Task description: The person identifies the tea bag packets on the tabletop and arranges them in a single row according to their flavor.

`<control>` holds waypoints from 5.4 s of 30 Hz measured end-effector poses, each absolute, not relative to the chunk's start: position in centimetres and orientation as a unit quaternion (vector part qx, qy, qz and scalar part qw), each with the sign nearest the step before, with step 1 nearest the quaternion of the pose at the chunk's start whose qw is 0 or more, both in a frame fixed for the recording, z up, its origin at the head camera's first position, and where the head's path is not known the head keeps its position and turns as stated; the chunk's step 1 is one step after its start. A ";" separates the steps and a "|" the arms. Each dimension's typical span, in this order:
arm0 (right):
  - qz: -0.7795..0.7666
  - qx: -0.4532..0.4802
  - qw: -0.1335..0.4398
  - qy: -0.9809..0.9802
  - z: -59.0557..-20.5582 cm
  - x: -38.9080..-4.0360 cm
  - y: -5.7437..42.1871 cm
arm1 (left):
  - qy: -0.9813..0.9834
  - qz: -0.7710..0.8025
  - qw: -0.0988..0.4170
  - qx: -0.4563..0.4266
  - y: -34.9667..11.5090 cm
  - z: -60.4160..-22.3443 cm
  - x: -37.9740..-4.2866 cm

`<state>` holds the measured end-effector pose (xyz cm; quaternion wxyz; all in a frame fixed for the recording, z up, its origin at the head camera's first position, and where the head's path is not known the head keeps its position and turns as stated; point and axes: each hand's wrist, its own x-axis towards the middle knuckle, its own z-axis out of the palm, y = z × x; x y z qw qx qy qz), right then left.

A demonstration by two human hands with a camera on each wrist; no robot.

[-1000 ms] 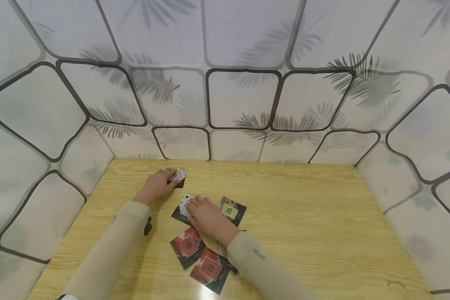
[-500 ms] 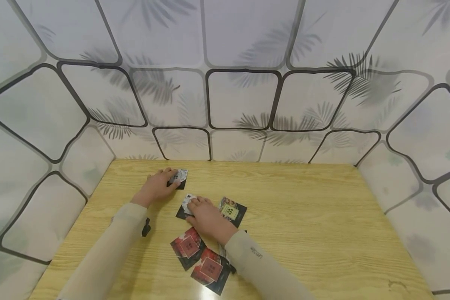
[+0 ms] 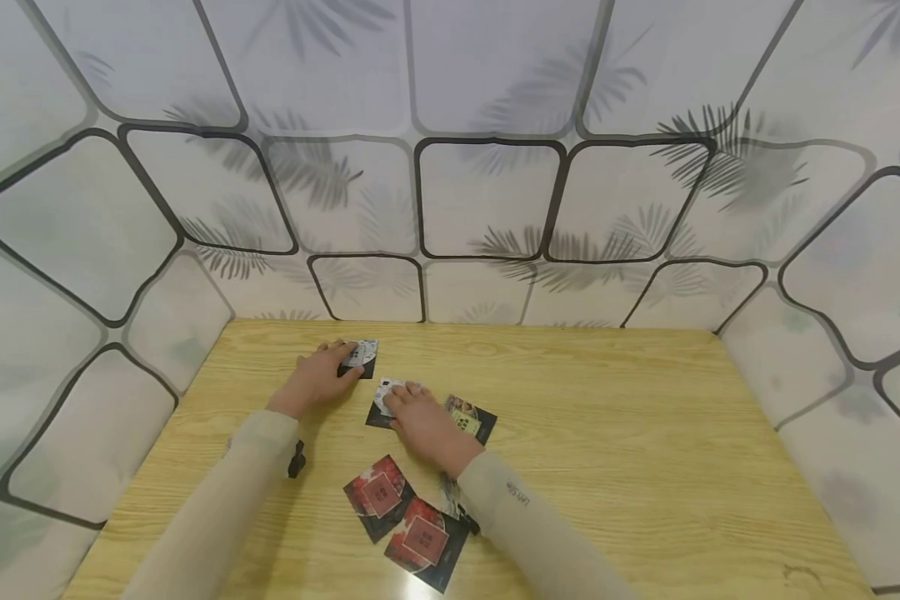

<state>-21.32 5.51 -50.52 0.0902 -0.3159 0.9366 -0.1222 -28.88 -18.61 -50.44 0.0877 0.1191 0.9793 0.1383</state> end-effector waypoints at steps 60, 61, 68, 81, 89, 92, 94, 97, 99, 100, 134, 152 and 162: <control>-0.142 -0.304 0.121 0.934 -50.2 -29.5 5.7 | 0.980 0.143 0.094 0.103 -18.4 -50.5 -28.6; -0.141 -0.302 0.123 0.935 -50.2 -29.6 5.7 | 0.980 0.144 0.094 0.103 -18.4 -50.5 -28.6; -0.141 -0.292 0.139 0.936 -50.0 -30.2 5.7 | 0.979 0.150 0.092 0.103 -18.4 -50.7 -28.6; -0.136 -0.289 0.144 0.937 -49.8 -30.3 5.5 | 0.980 0.147 0.092 0.100 -18.4 -50.5 -28.5; -0.108 -0.297 0.129 0.940 -49.9 -30.2 5.4 | 0.980 0.149 0.092 0.098 -18.4 -50.7 -28.6; -0.093 -0.306 0.116 0.940 -49.7 -30.1 5.4 | 0.979 0.151 0.092 0.097 -18.4 -50.8 -28.7; -0.094 -0.311 0.107 0.940 -49.5 -30.0 5.4 | 0.979 0.151 0.091 0.097 -18.3 -50.9 -28.7; -0.120 -0.314 0.097 0.937 -49.3 -29.8 5.8 | 0.980 0.149 0.089 0.100 -18.3 -50.9 -28.7; -0.137 -0.317 0.093 0.934 -49.3 -29.5 6.2 | 0.980 0.148 0.086 0.101 -18.3 -50.9 -28.7; -0.145 -0.319 0.092 0.932 -49.2 -29.4 6.5 | 0.980 0.148 0.086 0.102 -18.3 -50.9 -28.6; -0.194 -0.315 0.076 0.926 -50.4 -20.0 17.0 | 0.980 0.136 0.084 0.115 -18.6 -51.2 -28.5; -0.162 -0.309 0.053 0.936 -51.0 -18.7 17.5 | 0.979 0.142 0.089 0.112 -18.4 -51.0 -28.5; -0.133 -0.304 -0.027 0.943 -50.8 -18.7 17.1 | 0.980 0.145 0.083 0.111 -18.4 -50.9 -28.5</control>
